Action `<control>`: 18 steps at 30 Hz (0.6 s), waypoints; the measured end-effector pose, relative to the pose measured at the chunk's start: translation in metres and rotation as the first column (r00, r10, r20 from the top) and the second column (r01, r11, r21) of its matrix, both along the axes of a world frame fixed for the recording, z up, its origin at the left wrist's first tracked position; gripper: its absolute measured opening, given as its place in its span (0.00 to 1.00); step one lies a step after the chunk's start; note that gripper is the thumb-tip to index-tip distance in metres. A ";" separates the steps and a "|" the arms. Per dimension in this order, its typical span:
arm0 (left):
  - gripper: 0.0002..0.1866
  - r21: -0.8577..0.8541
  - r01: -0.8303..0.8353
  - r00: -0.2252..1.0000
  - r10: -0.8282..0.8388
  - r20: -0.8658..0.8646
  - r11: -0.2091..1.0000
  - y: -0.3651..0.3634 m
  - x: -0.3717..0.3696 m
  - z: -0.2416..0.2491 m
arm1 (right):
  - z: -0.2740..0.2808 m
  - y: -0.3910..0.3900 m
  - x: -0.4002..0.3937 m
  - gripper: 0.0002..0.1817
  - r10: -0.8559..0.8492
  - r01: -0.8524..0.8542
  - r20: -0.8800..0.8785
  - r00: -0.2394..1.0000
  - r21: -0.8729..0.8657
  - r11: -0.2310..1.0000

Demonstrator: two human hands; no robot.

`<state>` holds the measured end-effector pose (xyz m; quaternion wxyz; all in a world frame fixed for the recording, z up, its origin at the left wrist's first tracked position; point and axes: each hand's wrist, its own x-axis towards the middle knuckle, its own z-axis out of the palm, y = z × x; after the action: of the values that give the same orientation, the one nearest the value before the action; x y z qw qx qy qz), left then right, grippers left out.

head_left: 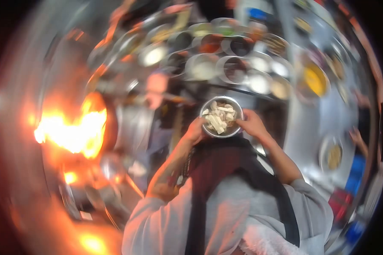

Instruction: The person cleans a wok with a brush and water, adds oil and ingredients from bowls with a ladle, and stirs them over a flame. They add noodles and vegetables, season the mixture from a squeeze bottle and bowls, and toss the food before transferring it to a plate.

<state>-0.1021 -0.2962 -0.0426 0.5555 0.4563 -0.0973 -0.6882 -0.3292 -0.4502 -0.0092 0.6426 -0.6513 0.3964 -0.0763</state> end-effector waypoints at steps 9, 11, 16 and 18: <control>0.15 -0.357 -0.770 -0.254 0.260 0.932 0.528 0.260 0.344 0.100 | -0.036 -0.005 0.288 0.25 0.391 -0.431 -0.204 0.897 -0.595 0.679; 0.13 -0.283 -0.796 -0.482 -0.276 0.832 0.536 0.319 0.436 0.052 | -0.113 -0.009 0.320 0.26 0.345 -0.472 -0.327 0.880 -0.687 0.552; 0.16 -0.179 -0.903 -0.398 -0.917 0.012 0.390 0.351 0.526 0.013 | -0.176 0.002 0.320 0.23 0.292 -0.594 -0.560 0.776 -0.490 0.638; 0.16 -0.224 -0.904 -0.279 -0.899 -0.338 0.364 0.387 0.548 0.011 | -0.124 0.020 0.311 0.22 0.268 -0.538 -0.507 0.819 -0.519 0.664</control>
<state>0.4462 0.0905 -0.0311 0.4540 -0.7684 0.0387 -0.4493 -0.0184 -0.4304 -0.1331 0.2887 -0.9042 0.3068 0.0708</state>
